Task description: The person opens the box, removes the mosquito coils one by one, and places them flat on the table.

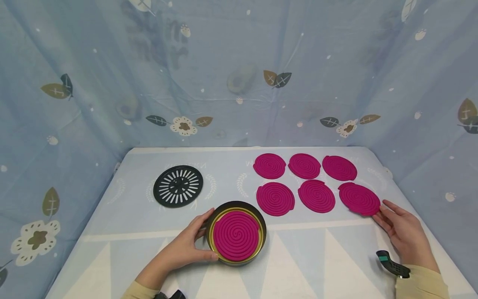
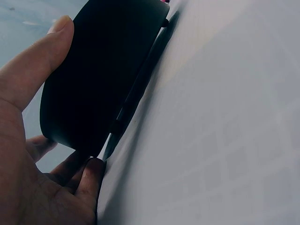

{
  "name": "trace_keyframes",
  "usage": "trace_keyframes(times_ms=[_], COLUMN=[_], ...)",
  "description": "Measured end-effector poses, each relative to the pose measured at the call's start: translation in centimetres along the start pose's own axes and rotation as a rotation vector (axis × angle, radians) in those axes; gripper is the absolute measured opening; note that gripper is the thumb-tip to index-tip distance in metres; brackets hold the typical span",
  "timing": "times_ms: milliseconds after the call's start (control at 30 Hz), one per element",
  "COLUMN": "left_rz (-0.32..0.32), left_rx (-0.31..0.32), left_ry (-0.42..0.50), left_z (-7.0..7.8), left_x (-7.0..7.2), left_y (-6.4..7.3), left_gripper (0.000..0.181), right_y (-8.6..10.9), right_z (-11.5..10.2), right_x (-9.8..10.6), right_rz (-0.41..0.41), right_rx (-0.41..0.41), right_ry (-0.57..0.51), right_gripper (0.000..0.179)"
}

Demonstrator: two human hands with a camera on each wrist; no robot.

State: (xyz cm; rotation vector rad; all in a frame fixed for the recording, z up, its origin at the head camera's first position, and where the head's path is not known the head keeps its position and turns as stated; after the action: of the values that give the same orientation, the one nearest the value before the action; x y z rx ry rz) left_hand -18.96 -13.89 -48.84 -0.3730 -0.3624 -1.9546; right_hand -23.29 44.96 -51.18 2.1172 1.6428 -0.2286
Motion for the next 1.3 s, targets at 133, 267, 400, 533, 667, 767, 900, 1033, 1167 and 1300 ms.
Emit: trace_keyframes(times_ms=[133,267,400,533,667,767,900,1033,1167,1300], left_rz=[0.002,0.000,-0.001,0.003,0.002,0.001,0.003,-0.001,-0.004,-0.001], left_rx=[0.002,-0.006,-0.007,-0.001,0.001,0.001,-0.005,-0.010,-0.011,-0.020], left_ry=[-0.006,0.002,0.005,-0.001,-0.004,-0.003,0.000,0.011,0.017,0.019], left_z=[0.0,0.1,0.1,0.0,-0.1,-0.1,0.0,0.0,0.0,0.1], left_x=[0.1,0.1,0.1,0.2,0.2,0.2,0.2,0.1,0.0,0.0], left_y=[0.0,0.0,0.0,0.0,0.0,0.0,0.0,0.0,0.0,0.1], left_gripper=[0.120,0.118,0.118,0.118,0.119,0.119,0.119,0.119,0.118,0.118], right_y=[0.3,0.5,0.7,1.0,1.0,1.0,0.9,1.0,1.1,1.2], right_z=[-0.1,-0.3,-0.6,-0.8,-0.9,-0.9,-0.9,-1.0,-1.1,-1.0], right_x=[0.0,0.0,-0.3,-0.3,-0.1,0.0,0.1,0.2,0.1,0.1], right_rz=[0.008,-0.006,-0.054,-0.091,-0.088,-0.077,-0.067,-0.050,-0.057,-0.054], right_rx=[-0.035,-0.043,-0.039,-0.039,-0.024,-0.017,-0.008,0.006,0.013,0.013], right_ry=[0.032,0.032,0.004,-0.007,-0.034,-0.047,-0.067,-0.076,-0.083,-0.078], right_gripper=[0.093,0.093,0.091,0.090,0.091,0.092,0.090,0.088,0.087,0.087])
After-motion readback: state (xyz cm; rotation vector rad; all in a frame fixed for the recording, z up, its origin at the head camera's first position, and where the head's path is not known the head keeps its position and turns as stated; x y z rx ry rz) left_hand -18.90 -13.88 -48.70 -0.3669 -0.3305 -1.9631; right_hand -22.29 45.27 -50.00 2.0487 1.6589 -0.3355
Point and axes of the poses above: each hand's wrist, its own y-axis away from the middle knuckle, its own x-axis out of the back of the hand, z = x × y, the point moved 8 cm from there along -y, towards the middle knuckle, and after that the axes turned 1 degree about x, right-handed, at the moved point
